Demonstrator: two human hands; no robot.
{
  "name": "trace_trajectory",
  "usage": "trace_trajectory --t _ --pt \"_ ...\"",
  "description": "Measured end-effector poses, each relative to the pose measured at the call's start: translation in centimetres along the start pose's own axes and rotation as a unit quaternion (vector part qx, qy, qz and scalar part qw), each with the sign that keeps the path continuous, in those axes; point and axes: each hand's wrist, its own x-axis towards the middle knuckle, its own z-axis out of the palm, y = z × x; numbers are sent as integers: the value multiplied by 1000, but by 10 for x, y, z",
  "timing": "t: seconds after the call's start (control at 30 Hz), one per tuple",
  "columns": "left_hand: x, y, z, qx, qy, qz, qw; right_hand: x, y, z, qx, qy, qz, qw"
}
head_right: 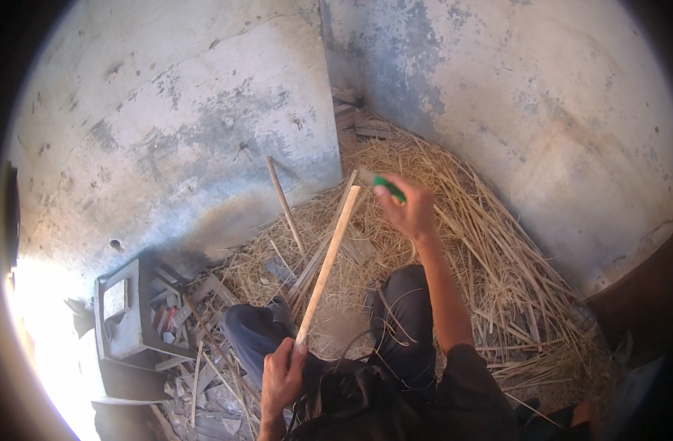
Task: The person sits on the floor and uses a green utility knife to peel the outer layer off a long bamboo stick. They hold the stick with their left hand and scrape the blade along its length with their right hand, removing thin strips of material.
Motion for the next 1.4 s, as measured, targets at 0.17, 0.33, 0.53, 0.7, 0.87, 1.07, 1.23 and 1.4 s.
trace_trajectory --t 0.17,0.33,0.53,0.7,0.87,1.07,1.23,1.4 --pt "-2 -6 -5 13 -18 -43 999 13 15 -14 -29 -8 114 993" --pt "17 -20 -1 -34 6 -47 998 -9 -4 -8 1 -53 125 991" --pt "27 -28 -9 -101 23 -59 993 -45 -21 -42 -64 -347 183 918" --pt "31 -28 -15 -110 19 -50 992 -82 -29 -68 -43 -436 191 878" --pt "30 -26 -17 -109 16 -60 992 -86 -53 -82 -60 -543 187 817" --pt "27 -31 -15 -115 19 -72 991 -99 -49 -78 -55 -522 136 840" --pt "24 -31 -17 -100 28 -81 991 -90 -58 -75 -93 -477 138 863" --pt "26 -38 -15 -126 31 -60 990 -87 -45 -64 -139 -441 131 877"
